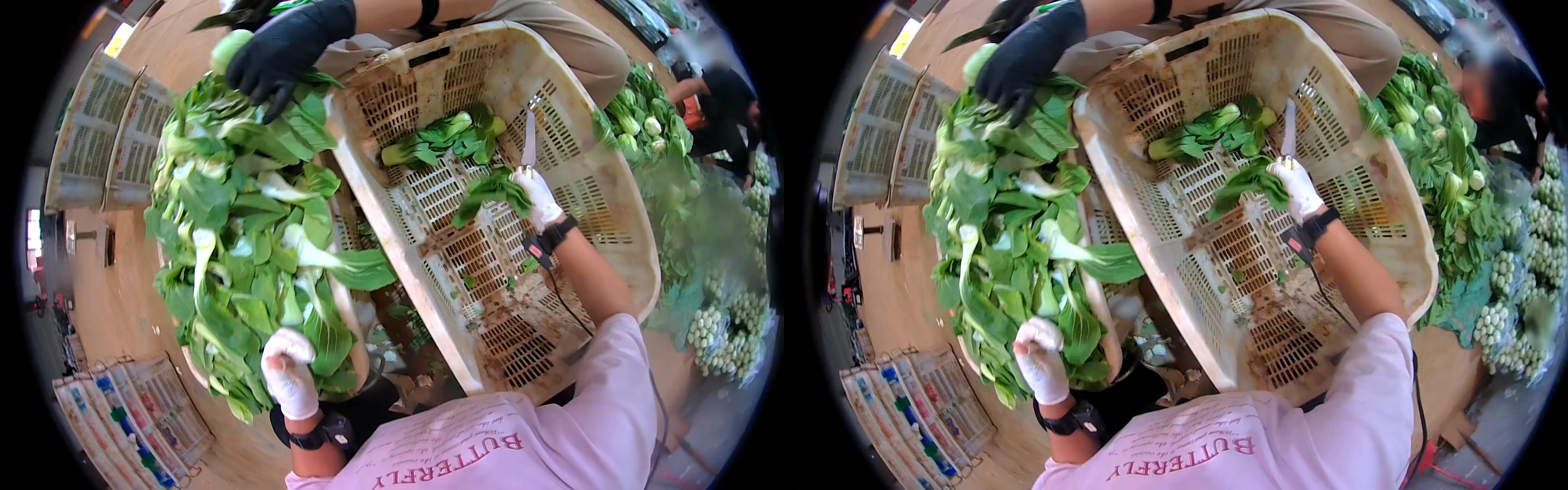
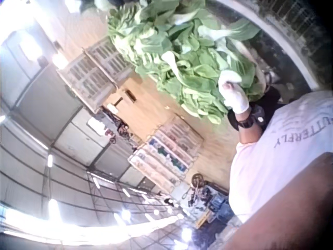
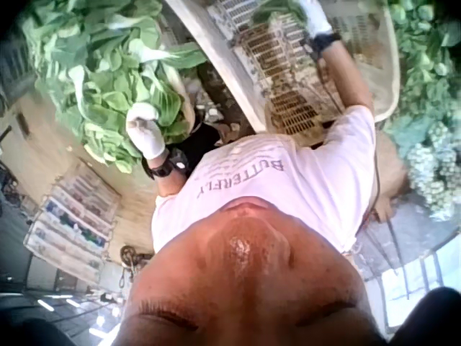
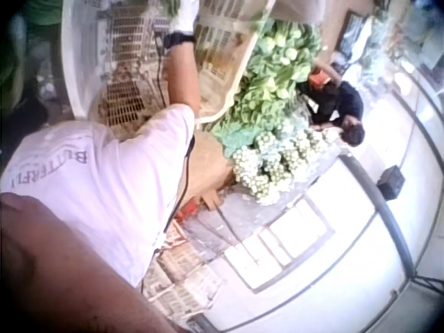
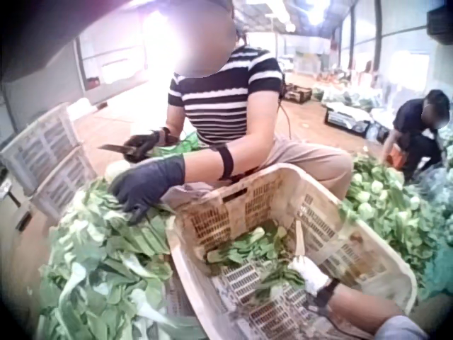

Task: The person picks up bok choy plants one at a time, trims the root end and damaged leaves using a small knife, and places the cleaned vegetables into a plastic basket.

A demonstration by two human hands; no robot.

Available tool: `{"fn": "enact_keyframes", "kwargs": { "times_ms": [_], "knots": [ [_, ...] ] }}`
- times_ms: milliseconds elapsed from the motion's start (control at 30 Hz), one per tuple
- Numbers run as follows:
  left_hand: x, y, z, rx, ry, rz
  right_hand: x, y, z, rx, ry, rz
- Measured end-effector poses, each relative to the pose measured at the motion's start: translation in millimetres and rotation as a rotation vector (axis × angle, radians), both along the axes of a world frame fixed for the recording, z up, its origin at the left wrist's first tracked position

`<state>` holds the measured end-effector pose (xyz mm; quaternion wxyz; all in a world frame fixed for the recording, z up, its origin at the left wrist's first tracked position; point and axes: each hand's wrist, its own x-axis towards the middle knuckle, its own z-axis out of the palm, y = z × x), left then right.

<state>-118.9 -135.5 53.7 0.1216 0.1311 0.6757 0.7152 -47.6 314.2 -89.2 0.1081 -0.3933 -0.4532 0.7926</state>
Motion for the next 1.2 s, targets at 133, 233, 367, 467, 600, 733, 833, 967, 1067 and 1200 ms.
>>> {"fn": "enact_keyframes", "kwargs": {
  "times_ms": [133, 233, 367, 467, 600, 733, 833, 967, 1067, 1200],
  "knots": [
    [-0.1, -2.7, 5.1, 0.045, -0.177, -0.068, 19.6, -71.2, 123.5, 0.428, 0.134, 0.439],
    [-9.1, -2.5, 10.7, 0.146, -0.336, -0.211, 18.4, -148.2, 181.0, 0.517, 0.555, 0.572],
    [0.5, -16.8, 31.2, 0.413, -0.355, -0.383, -6.0, -229.6, 203.3, 0.840, 0.728, 1.019],
    [-9.9, -43.6, 43.2, 0.451, -0.198, -0.095, -16.7, -278.0, 215.0, 0.996, 0.621, 1.073],
    [-14.8, -60.5, 62.3, 0.424, 0.167, 0.288, -39.5, -300.3, 217.0, 1.206, 0.611, 0.631],
    [-16.5, -72.1, 60.7, 0.276, 0.351, 0.457, -53.1, -341.8, 270.1, 1.602, 0.565, 0.729],
    [-20.1, -81.7, 53.0, 0.120, 0.334, 0.524, -68.0, -370.6, 286.1, 1.924, 0.663, 0.755],
    [-28.6, -91.4, 54.0, -0.042, 0.328, 0.510, -91.9, -385.4, 285.3, 2.137, 0.737, 0.790],
    [-29.1, -92.4, 57.6, 0.028, 0.295, 0.525, -103.6, -389.0, 288.4, 2.177, 0.748, 0.847],
    [-30.1, -94.2, 56.9, 0.065, 0.224, 0.515, -114.5, -390.0, 292.6, 2.231, 0.735, 0.914]
  ]
}}
